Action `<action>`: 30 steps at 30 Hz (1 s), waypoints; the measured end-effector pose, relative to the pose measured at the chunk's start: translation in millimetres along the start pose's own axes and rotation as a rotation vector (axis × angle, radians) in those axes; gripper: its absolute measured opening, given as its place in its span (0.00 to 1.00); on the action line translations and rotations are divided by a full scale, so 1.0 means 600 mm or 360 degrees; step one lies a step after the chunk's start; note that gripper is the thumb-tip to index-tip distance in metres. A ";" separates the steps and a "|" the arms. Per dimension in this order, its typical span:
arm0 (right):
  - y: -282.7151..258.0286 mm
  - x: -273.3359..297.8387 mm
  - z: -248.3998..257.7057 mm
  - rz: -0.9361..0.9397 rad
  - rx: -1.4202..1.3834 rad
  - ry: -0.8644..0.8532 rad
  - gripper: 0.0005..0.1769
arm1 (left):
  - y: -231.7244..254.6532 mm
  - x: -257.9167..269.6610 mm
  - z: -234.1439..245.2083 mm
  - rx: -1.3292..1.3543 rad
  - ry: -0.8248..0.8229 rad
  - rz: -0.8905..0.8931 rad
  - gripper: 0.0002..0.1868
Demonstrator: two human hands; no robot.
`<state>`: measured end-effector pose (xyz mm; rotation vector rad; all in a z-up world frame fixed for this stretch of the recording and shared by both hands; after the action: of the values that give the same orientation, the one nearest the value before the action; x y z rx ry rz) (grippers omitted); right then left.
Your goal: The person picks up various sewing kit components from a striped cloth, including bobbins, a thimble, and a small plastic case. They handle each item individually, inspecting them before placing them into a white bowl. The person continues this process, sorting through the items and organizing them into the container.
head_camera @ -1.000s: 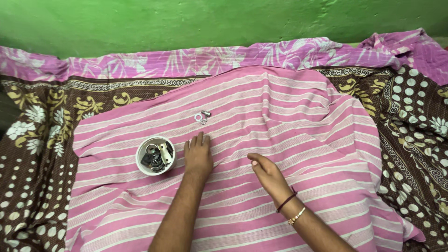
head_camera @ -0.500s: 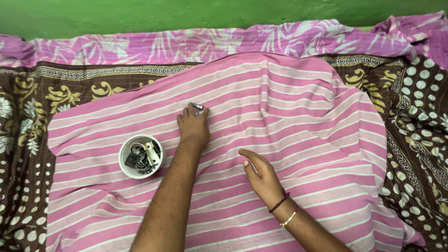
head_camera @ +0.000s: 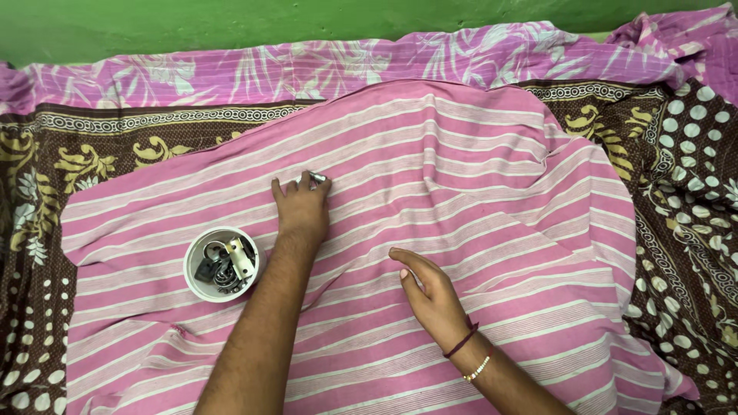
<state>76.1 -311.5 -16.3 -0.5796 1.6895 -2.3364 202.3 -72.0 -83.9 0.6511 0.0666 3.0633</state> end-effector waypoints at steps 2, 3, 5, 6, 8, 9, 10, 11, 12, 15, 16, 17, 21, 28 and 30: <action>0.014 0.003 0.001 -0.0053 -0.0060 0.0003 0.19 | 0.008 0.018 0.008 -0.0002 0.0061 0.0003 0.26; 0.020 0.005 0.002 -0.0079 -0.0091 0.0002 0.19 | 0.016 0.034 0.011 0.0030 0.0089 -0.0021 0.26; 0.032 -0.001 0.003 -0.0156 -0.0306 -0.0020 0.21 | 0.036 0.074 0.022 0.0085 0.0166 -0.0071 0.27; 0.036 -0.001 0.002 -0.0200 -0.0415 -0.0037 0.22 | 0.049 0.101 0.027 0.0153 0.0197 -0.0137 0.27; 0.049 -0.005 0.002 -0.0495 -0.0691 -0.0026 0.23 | 0.080 0.162 0.036 0.0314 0.0223 -0.0243 0.25; 0.054 -0.006 0.002 -0.0642 -0.0826 -0.0019 0.24 | 0.097 0.195 0.041 0.0408 0.0218 -0.0283 0.24; 0.056 -0.006 0.002 -0.0729 -0.0971 -0.0034 0.25 | 0.115 0.231 0.050 0.0499 0.0279 -0.0386 0.25; 0.055 -0.005 0.001 -0.0816 -0.1116 -0.0051 0.25 | 0.132 0.267 0.061 0.0590 0.0340 -0.0490 0.26; 0.052 -0.003 0.000 -0.0898 -0.1259 -0.0068 0.26 | 0.148 0.298 0.070 0.0632 0.0311 -0.0532 0.25; 0.024 0.002 0.000 -0.0836 -0.1970 -0.0354 0.29 | 0.184 0.383 0.103 0.0780 0.0376 -0.0685 0.24; 0.014 0.009 0.003 -0.0791 -0.1997 -0.0404 0.30 | 0.193 0.404 0.113 0.0721 0.0399 -0.0725 0.27; 0.002 0.017 0.006 -0.0746 -0.2024 -0.0456 0.30 | 0.201 0.424 0.121 0.0662 0.0422 -0.0764 0.30; -0.040 0.048 0.001 -0.0745 -0.2177 -0.0584 0.30 | 0.213 0.470 0.137 0.0495 0.0565 -0.0805 0.34; -0.083 0.101 0.002 -0.0503 -0.2258 -0.0737 0.35 | 0.220 0.514 0.138 0.0746 0.0683 -0.0608 0.28; -0.086 0.114 -0.005 -0.0434 -0.2305 -0.0810 0.36 | 0.224 0.519 0.133 0.0766 0.0649 -0.0551 0.27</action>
<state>16.8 -318.4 45.1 -1.4554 2.7915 -0.4979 -49.9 -197.3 121.6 -0.0092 0.8383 2.7843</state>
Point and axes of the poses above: each hand's wrist, its own x-axis away from the middle knuckle, its own z-axis out of the back of the hand, y = z × x, the point moved 3 cm from there along -x, towards the middle knuckle, and after that the axes turned 11 degrees about -y, right-handed, at the moved point
